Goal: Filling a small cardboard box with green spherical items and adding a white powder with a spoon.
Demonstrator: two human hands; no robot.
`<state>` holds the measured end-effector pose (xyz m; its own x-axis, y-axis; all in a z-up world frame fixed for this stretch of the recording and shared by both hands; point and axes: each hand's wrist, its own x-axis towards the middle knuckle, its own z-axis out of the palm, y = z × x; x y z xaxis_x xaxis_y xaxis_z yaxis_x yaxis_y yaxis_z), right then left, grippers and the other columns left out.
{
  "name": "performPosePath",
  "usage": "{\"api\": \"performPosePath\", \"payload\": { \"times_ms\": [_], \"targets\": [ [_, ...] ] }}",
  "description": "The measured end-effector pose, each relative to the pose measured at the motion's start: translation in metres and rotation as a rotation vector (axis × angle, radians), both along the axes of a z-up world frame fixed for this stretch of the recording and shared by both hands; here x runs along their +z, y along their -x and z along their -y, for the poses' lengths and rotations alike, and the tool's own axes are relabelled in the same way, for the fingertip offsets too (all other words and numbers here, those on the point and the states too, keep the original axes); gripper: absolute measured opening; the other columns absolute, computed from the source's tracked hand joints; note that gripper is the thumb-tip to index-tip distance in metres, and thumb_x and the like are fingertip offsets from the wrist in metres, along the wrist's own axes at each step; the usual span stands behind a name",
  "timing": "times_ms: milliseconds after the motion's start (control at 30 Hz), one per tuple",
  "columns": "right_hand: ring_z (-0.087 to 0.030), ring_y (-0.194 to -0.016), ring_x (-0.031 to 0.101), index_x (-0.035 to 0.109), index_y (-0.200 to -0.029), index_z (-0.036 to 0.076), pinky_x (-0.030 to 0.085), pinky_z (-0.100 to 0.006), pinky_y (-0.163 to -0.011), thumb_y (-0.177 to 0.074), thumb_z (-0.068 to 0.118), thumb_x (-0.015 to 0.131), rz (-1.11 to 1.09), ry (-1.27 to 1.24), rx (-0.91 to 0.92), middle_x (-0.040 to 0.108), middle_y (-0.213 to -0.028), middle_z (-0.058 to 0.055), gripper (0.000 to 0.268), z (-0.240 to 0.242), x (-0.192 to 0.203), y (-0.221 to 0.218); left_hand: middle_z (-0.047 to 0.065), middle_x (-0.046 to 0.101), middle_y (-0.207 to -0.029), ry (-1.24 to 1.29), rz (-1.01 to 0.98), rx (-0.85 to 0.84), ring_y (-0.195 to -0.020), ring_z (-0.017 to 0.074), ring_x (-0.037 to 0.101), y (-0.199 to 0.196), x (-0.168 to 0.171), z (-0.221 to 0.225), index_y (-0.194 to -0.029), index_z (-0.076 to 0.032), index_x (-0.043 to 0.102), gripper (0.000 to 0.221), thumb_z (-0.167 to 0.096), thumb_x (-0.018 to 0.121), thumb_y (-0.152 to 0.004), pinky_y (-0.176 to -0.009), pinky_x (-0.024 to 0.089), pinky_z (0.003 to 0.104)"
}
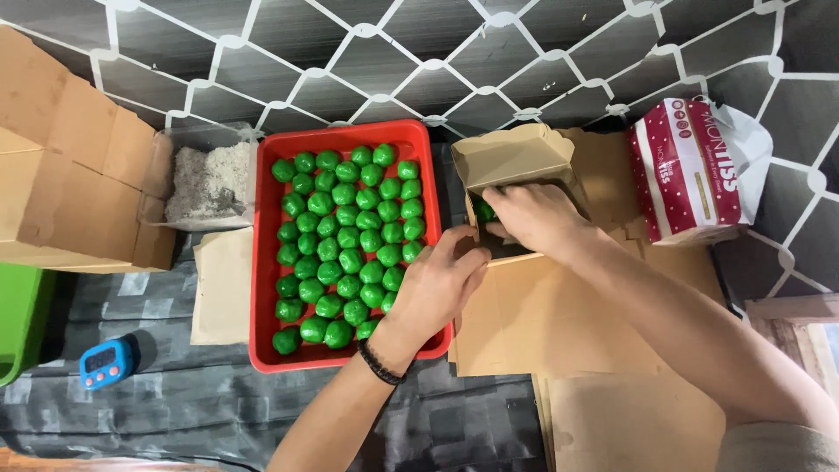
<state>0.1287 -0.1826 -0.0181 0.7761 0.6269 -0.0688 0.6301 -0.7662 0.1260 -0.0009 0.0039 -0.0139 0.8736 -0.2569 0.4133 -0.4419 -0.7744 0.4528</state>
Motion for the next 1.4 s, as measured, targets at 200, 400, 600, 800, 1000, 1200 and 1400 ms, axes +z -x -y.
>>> {"api": "performPosePath", "payload": {
  "times_ms": [200, 400, 600, 800, 1000, 1200, 1400],
  "targets": [
    [-0.037, -0.081, 0.076, 0.056, -0.124, 0.021, 0.062, -0.051, -0.068, -0.087, 0.043, 0.073, -0.035, -0.029, 0.0, 0.074, -0.083, -0.009, 0.047, -0.002, 0.007, 0.001, 0.006, 0.055, -0.127, 0.016, -0.016, -0.014, -0.074, 0.0437, 0.071, 0.0, 0.0, 0.0, -0.109, -0.026, 0.066, 0.012, -0.026, 0.057, -0.101, -0.063, 0.063, 0.05],
    [-0.036, -0.083, 0.076, 0.056, -0.124, 0.022, 0.062, -0.05, -0.069, -0.085, 0.041, 0.074, -0.047, -0.033, -0.001, 0.074, -0.086, -0.008, 0.047, 0.0, 0.001, 0.0, 0.005, 0.056, -0.128, 0.017, 0.002, -0.022, -0.074, 0.0419, 0.072, -0.001, 0.001, -0.001, -0.109, -0.027, 0.066, 0.013, -0.027, 0.055, -0.102, -0.065, 0.064, 0.048],
    [-0.035, -0.087, 0.078, 0.073, -0.104, 0.015, 0.063, -0.048, -0.071, -0.093, 0.024, 0.065, -0.267, -0.03, -0.111, 0.078, -0.086, -0.011, 0.016, -0.013, 0.072, 0.009, 0.004, 0.056, -0.128, 0.023, 0.031, 0.012, -0.074, 0.0404, 0.072, -0.001, 0.0, 0.001, -0.109, -0.024, 0.068, 0.013, -0.027, 0.059, -0.1, -0.063, 0.064, 0.047],
    [-0.039, -0.087, 0.076, 0.078, -0.089, 0.014, 0.06, -0.051, -0.072, -0.093, 0.024, 0.061, -0.338, 0.015, -0.203, 0.078, -0.084, -0.017, 0.02, -0.014, 0.108, 0.0, 0.003, 0.057, -0.126, 0.0, 0.083, 0.063, -0.075, 0.0375, 0.072, 0.001, 0.0, 0.003, -0.109, -0.025, 0.069, 0.013, -0.027, 0.061, -0.099, -0.062, 0.064, 0.045],
    [-0.04, -0.096, 0.075, 0.078, -0.095, 0.013, 0.062, -0.053, -0.079, -0.092, 0.029, 0.065, -0.406, 0.04, -0.144, 0.078, -0.093, -0.017, 0.021, -0.016, 0.054, 0.001, 0.002, 0.057, -0.125, 0.026, 0.064, 0.033, -0.072, 0.0376, 0.072, 0.0, 0.004, 0.001, -0.107, -0.024, 0.067, 0.011, -0.027, 0.061, -0.099, -0.064, 0.064, 0.044],
    [-0.039, -0.097, 0.075, 0.08, -0.095, 0.009, 0.062, -0.051, -0.078, -0.092, 0.02, 0.062, -0.416, 0.046, -0.103, 0.079, -0.091, -0.018, 0.021, -0.025, 0.108, 0.012, 0.0, 0.057, -0.125, -0.001, 0.116, 0.047, -0.072, 0.033, 0.073, 0.001, 0.006, 0.002, -0.108, -0.026, 0.067, 0.013, -0.031, 0.059, -0.101, -0.065, 0.064, 0.04],
    [-0.037, -0.09, 0.074, 0.073, -0.104, 0.011, 0.062, -0.05, -0.074, -0.101, 0.017, 0.06, -0.271, -0.191, 0.03, 0.075, -0.094, -0.013, 0.015, -0.074, 0.149, 0.0, 0.0, 0.059, -0.122, -0.006, 0.228, 0.123, -0.063, 0.0288, 0.07, 0.0, -0.005, 0.005, -0.105, -0.027, 0.067, 0.011, -0.031, 0.06, -0.098, -0.057, 0.062, 0.036]
  ]
}}
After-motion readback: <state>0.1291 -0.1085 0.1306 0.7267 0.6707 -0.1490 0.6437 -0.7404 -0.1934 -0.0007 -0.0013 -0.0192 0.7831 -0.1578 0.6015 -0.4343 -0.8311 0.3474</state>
